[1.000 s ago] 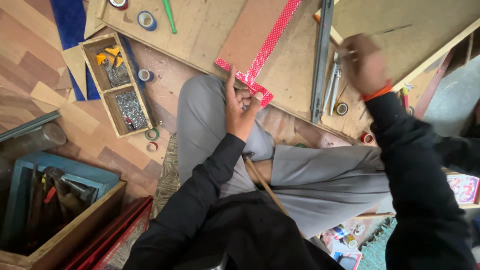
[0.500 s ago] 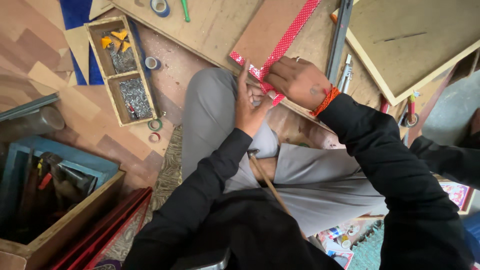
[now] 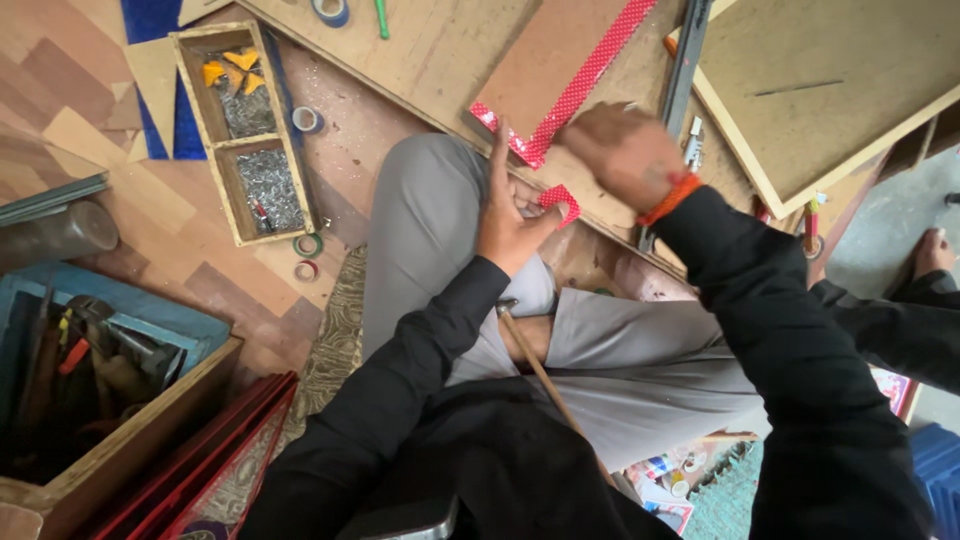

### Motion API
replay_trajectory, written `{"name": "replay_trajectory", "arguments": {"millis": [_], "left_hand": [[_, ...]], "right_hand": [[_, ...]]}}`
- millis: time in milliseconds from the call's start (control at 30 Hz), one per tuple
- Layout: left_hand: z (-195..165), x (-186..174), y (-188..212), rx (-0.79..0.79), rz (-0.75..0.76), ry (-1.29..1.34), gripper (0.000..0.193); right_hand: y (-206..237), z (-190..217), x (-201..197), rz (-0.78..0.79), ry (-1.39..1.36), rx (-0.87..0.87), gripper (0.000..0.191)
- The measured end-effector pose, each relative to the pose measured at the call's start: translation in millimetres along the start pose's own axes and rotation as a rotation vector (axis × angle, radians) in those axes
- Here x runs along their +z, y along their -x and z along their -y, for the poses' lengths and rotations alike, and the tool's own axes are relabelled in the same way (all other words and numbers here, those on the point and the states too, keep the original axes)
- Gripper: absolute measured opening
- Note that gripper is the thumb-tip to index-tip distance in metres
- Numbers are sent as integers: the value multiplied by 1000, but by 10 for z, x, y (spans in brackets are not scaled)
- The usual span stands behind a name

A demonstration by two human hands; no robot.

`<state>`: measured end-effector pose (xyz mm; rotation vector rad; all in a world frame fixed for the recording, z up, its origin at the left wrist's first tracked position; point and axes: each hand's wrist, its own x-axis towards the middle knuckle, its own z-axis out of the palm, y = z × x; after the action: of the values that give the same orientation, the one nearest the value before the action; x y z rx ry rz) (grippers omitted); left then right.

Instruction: The person sits on the floor and decorates a rectangular wooden frame by applying blue patterned tape, red polka-dot tape, and yellow tape to its edges. They use a metal ruler and a small knife to measure and trim the tape precisely.

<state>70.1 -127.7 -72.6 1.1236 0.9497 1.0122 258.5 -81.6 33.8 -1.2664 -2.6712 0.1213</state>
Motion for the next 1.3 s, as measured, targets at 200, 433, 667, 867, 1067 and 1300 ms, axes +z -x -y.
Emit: {"name": "replay_trajectory", "arguments": {"millis": [200, 433, 667, 867, 1067, 1300], "left_hand": [[-101, -83, 30, 44, 41, -166, 120], [-218, -187, 73, -70, 164, -354, 126], [-286, -254, 32, 48, 202, -327, 129], [-229, -233, 47, -57, 212, -417, 129], [-191, -225, 43, -60, 223, -421, 132], [-224, -216, 32, -99, 245, -397, 135]], "right_hand": [[467, -360, -339, -29, 149, 282, 13], [193, 80, -81, -113, -41, 75, 48], [-65, 169, 106, -147, -16, 41, 37], [-57, 30, 28, -128, 47, -51, 27], [-193, -111, -147, 7, 46, -164, 27], [-436, -95, -129, 169, 202, -230, 34]]}}
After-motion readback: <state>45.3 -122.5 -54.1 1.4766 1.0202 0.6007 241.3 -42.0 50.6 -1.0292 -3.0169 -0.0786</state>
